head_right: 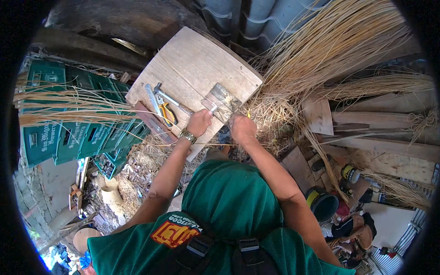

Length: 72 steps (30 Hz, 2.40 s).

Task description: Splitting and preparing thin bamboo or rattan strips using a hand-held guide.

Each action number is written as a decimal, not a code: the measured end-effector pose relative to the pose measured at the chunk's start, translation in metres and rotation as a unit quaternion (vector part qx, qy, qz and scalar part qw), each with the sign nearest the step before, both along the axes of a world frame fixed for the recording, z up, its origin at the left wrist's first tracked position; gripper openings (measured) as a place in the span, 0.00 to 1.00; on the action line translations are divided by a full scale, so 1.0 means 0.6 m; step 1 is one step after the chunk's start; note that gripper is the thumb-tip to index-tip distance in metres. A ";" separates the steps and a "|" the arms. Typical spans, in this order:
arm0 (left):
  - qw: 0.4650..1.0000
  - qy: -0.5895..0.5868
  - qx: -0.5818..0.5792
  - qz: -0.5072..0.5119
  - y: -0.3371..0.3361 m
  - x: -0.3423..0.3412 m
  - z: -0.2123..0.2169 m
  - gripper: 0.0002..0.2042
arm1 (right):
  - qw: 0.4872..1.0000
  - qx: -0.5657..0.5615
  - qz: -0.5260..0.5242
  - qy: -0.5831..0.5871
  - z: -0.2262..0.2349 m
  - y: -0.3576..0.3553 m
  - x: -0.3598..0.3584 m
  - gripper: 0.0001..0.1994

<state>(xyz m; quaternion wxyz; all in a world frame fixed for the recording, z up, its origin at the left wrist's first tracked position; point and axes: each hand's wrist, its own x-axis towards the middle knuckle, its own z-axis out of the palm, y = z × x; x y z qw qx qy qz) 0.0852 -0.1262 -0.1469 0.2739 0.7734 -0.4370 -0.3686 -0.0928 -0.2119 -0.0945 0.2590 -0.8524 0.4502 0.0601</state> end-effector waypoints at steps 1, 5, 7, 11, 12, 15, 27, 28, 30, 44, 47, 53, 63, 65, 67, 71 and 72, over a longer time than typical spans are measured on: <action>1.000 -0.003 -0.001 0.004 0.000 0.000 -0.008 0.14 | 0.995 0.069 -0.068 0.012 0.009 -0.002 0.005 0.04; 0.994 -0.105 0.010 -0.013 -0.007 -0.002 0.003 0.14 | 0.988 0.140 -0.044 -0.052 -0.012 -0.019 0.003 0.08; 0.992 -0.126 0.013 -0.018 -0.014 -0.010 0.010 0.14 | 0.975 0.176 -0.108 -0.087 -0.005 -0.021 0.005 0.11; 0.989 -0.147 0.010 0.020 -0.016 -0.021 0.008 0.14 | 0.982 0.101 -0.090 -0.136 -0.057 0.001 -0.051 0.15; 0.987 -0.160 0.017 0.019 -0.010 -0.016 0.003 0.14 | 0.992 0.109 -0.025 -0.050 -0.056 0.006 -0.095 0.14; 0.983 -0.179 0.017 0.028 -0.001 -0.005 0.006 0.14 | 0.992 0.119 0.010 0.045 -0.095 0.084 -0.346 0.14; 0.988 -0.106 0.106 0.044 -0.018 -0.011 0.021 0.15 | 0.989 0.127 -0.064 -0.036 -0.191 0.076 -0.428 0.27; 0.991 -0.094 0.092 0.036 -0.048 -0.034 0.022 0.16 | 0.980 0.121 -0.072 -0.139 -0.232 0.038 -0.371 0.30; 0.984 -0.118 0.120 0.065 -0.008 -0.007 0.023 0.16 | 0.842 0.485 -0.183 -0.148 -0.026 -0.003 -0.156 0.27; 0.975 -0.159 0.146 0.045 -0.003 0.000 0.010 0.16 | 0.895 0.278 -0.113 0.328 -0.151 0.224 -0.859 0.20; 0.986 -0.135 0.086 0.041 -0.014 0.019 0.015 0.16 | 0.872 0.300 0.045 0.385 -0.141 0.191 -0.782 0.23; 0.978 -0.174 0.110 0.018 -0.033 -0.014 0.012 0.16 | 0.951 0.271 -0.086 -0.117 -0.179 0.034 -0.338 0.37; 0.978 -0.158 0.134 0.037 -0.045 -0.021 0.021 0.17 | 0.957 0.245 -0.111 -0.106 -0.080 0.013 -0.092 0.23; 0.977 -0.155 0.140 0.044 -0.030 -0.023 0.026 0.16 | 0.967 0.219 -0.056 -0.118 -0.098 0.048 -0.149 0.20; 0.977 -0.158 0.140 0.039 -0.033 -0.021 0.029 0.16 | 0.972 0.217 -0.029 -0.086 -0.159 0.088 -0.264 0.15; 0.977 -0.152 0.144 0.043 -0.030 -0.017 0.017 0.16 | 0.956 0.203 0.110 0.180 -0.309 0.236 -0.762 0.21; 0.980 -0.147 0.128 0.030 -0.048 -0.024 0.012 0.16 | 0.926 0.225 0.071 0.294 -0.298 0.283 -0.928 0.26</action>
